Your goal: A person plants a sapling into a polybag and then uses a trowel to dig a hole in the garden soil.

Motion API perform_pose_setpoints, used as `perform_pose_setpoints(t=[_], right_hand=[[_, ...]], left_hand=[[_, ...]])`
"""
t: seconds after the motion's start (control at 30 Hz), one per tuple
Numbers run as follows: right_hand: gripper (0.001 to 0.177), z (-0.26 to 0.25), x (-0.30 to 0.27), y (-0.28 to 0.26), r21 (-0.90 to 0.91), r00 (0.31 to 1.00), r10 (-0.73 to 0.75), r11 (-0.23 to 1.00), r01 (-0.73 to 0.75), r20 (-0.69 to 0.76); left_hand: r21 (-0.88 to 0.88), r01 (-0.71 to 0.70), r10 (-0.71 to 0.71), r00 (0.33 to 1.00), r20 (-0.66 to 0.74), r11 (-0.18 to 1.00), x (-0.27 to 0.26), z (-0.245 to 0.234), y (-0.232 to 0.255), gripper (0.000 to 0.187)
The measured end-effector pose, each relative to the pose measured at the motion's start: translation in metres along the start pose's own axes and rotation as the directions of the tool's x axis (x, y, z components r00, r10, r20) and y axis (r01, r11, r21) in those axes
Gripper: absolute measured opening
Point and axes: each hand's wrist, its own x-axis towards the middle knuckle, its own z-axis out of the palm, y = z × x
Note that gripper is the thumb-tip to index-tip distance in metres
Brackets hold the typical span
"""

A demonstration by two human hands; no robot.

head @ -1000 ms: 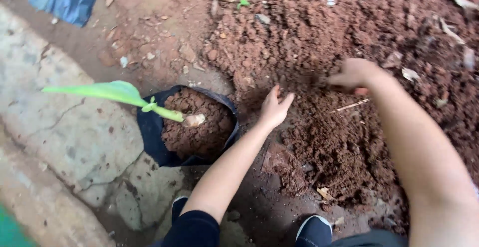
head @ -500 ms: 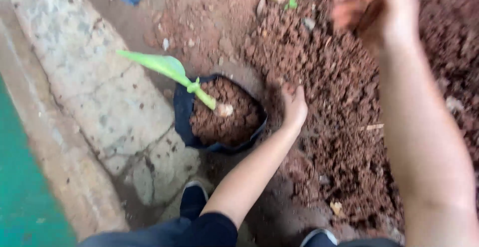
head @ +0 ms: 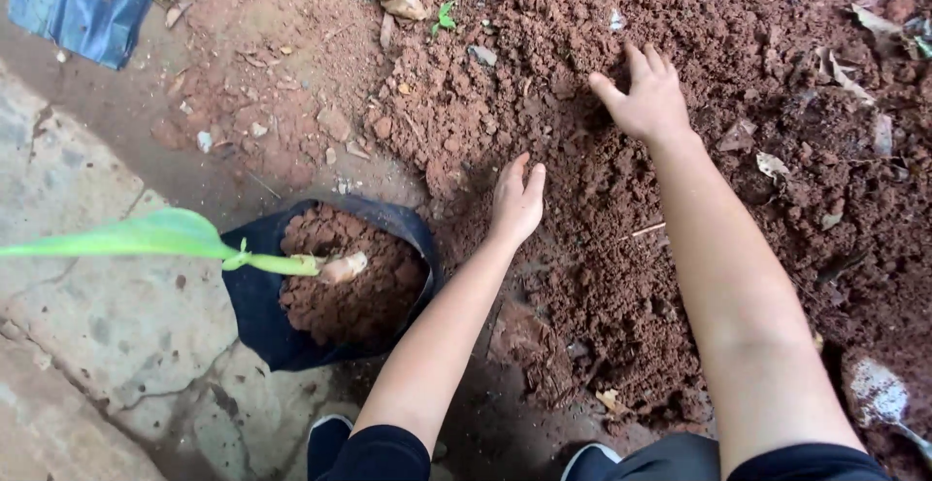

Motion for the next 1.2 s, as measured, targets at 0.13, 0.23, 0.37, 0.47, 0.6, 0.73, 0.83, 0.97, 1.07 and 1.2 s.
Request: perform_pose_setpoints(t=[0.13, 0.23, 0.37, 0.47, 0.6, 0.73, 0.83, 0.97, 1.07, 1.2], right_hand=[[0.098, 0.026, 0.044, 0.01, 0.023, 0.999, -0.027, 0.999, 0.028, -0.036], [0.098, 0.036, 0.059, 0.01, -0.086, 0.994, -0.054, 0.995, 0.047, -0.09], [0.104, 0.042, 0.044, 0.015, -0.085, 0.985, -0.17, 0.982, 0.168, -0.013], [0.103, 0.048, 0.031, 0.023, 0.006, 0.964, -0.267, 0.964, 0.266, 0.017], [0.093, 0.069, 0.016, 0.039, 0.132, 0.89, -0.442, 0.881, 0.455, -0.112], [0.086, 0.102, -0.006, 0.048, 0.191, 0.863, -0.474, 0.844, 0.502, -0.173], [0.082, 0.112, -0.033, 0.052, 0.557, 0.98, -0.199, 0.817, 0.151, 0.027], [0.075, 0.104, -0.076, 0.032, 0.802, 0.995, -0.052, 0.596, -0.034, 0.08], [0.072, 0.088, -0.093, 0.017, 0.866, 0.996, 0.033, 0.491, -0.093, 0.088], [0.064, 0.072, -0.115, 0.008, 0.923, 0.998, 0.052, 0.378, -0.063, 0.046]], left_hand=[[0.05, -0.006, 0.003, 0.998, 0.063, 0.999, 0.016, -0.005, 0.016, 0.072], [-0.06, 0.139, -0.129, 0.981, 0.148, 0.989, 0.026, -0.009, 0.027, 0.08], [-0.224, 0.068, -0.056, 0.997, 0.057, 0.972, 0.042, 0.016, 0.003, 0.089], [-0.365, 0.044, -0.061, 0.998, -0.034, 0.93, 0.026, 0.008, 0.028, 0.084], [-0.523, 0.053, -0.152, 0.977, -0.148, 0.85, 0.009, 0.015, 0.041, 0.079], [-0.644, 0.125, -0.325, 0.924, -0.2, 0.754, -0.011, 0.034, 0.039, 0.077], [-0.756, 0.069, -0.42, 0.863, -0.282, 0.65, -0.02, 0.048, 0.019, 0.074], [-0.821, 0.056, -0.505, 0.812, -0.294, 0.568, -0.049, 0.049, 0.041, 0.082], [-0.874, 0.025, -0.54, 0.795, -0.277, 0.485, -0.068, 0.042, 0.076, 0.091], [-0.885, -0.034, -0.538, 0.783, -0.312, 0.464, -0.086, 0.042, 0.089, 0.083]])
